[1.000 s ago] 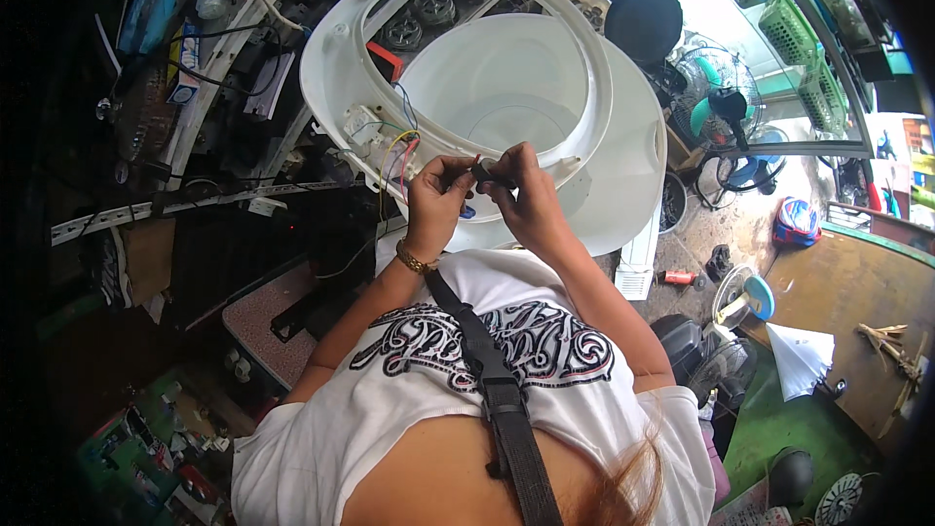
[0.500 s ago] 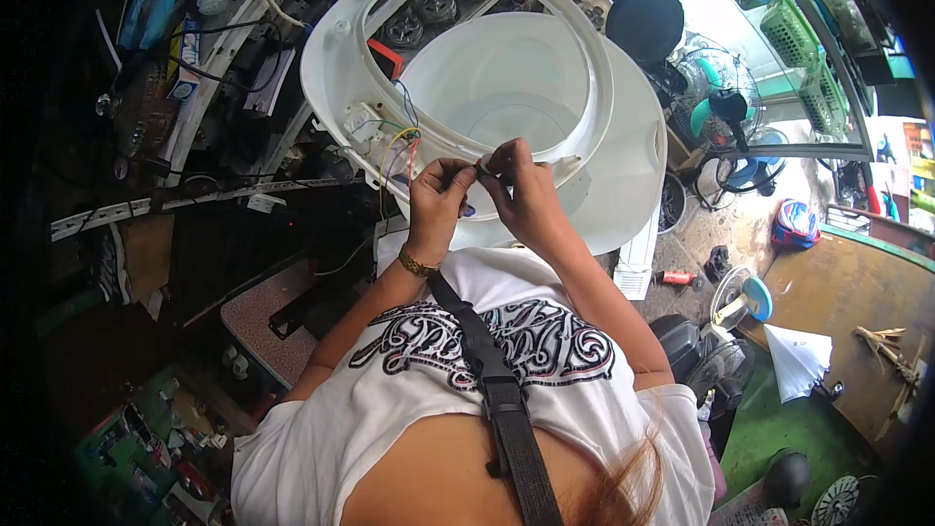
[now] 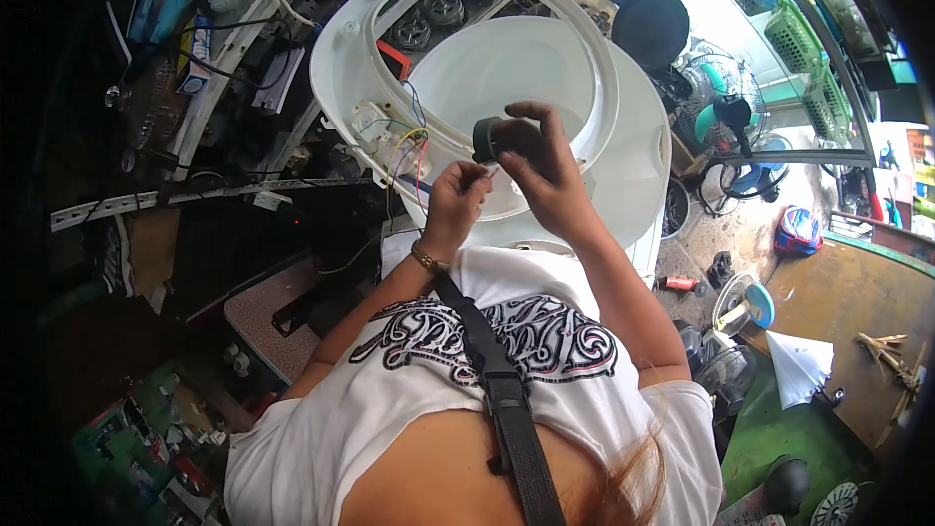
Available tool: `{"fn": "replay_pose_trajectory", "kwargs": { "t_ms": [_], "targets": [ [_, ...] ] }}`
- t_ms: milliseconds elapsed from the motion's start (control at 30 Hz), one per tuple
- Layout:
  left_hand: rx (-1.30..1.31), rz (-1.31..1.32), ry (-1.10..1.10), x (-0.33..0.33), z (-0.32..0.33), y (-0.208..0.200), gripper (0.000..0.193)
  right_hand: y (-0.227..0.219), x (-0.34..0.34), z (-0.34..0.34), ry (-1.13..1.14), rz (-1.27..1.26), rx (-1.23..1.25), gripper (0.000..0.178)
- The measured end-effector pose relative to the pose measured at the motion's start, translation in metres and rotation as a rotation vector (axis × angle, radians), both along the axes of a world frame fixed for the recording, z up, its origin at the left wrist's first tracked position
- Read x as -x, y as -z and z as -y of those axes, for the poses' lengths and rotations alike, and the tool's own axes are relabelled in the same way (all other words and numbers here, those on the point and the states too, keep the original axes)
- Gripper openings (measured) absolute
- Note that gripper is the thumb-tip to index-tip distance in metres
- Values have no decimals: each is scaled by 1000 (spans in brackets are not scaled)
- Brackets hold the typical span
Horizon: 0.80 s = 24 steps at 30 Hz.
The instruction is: The person works on a washing machine top assembly, repositioning the plastic tub and connecting the wires, then wrapping the wire connections with electrical tape by hand.
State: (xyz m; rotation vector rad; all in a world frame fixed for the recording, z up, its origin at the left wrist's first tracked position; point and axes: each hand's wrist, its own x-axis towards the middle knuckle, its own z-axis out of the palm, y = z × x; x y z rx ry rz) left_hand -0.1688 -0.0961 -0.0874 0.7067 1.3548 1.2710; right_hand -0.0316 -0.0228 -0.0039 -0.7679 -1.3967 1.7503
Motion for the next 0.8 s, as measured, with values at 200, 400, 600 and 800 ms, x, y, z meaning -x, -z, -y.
{"fn": "replay_pose_trajectory", "kwargs": {
  "t_ms": [200,400,600,800],
  "targets": [
    [-249,-114,-131,12,-6,-15,33,24,-17,-6,-92,-69,378,64],
    [-342,-595,1,13,-10,-40,26,16,-11,0,-68,-34,328,70],
    [-300,-554,99,14,-10,-41,12,20,-3,8,28,220,5,64],
    [-365,-258,1,9,-8,-28,6,25,4,4,76,675,-618,33]
  ]
}}
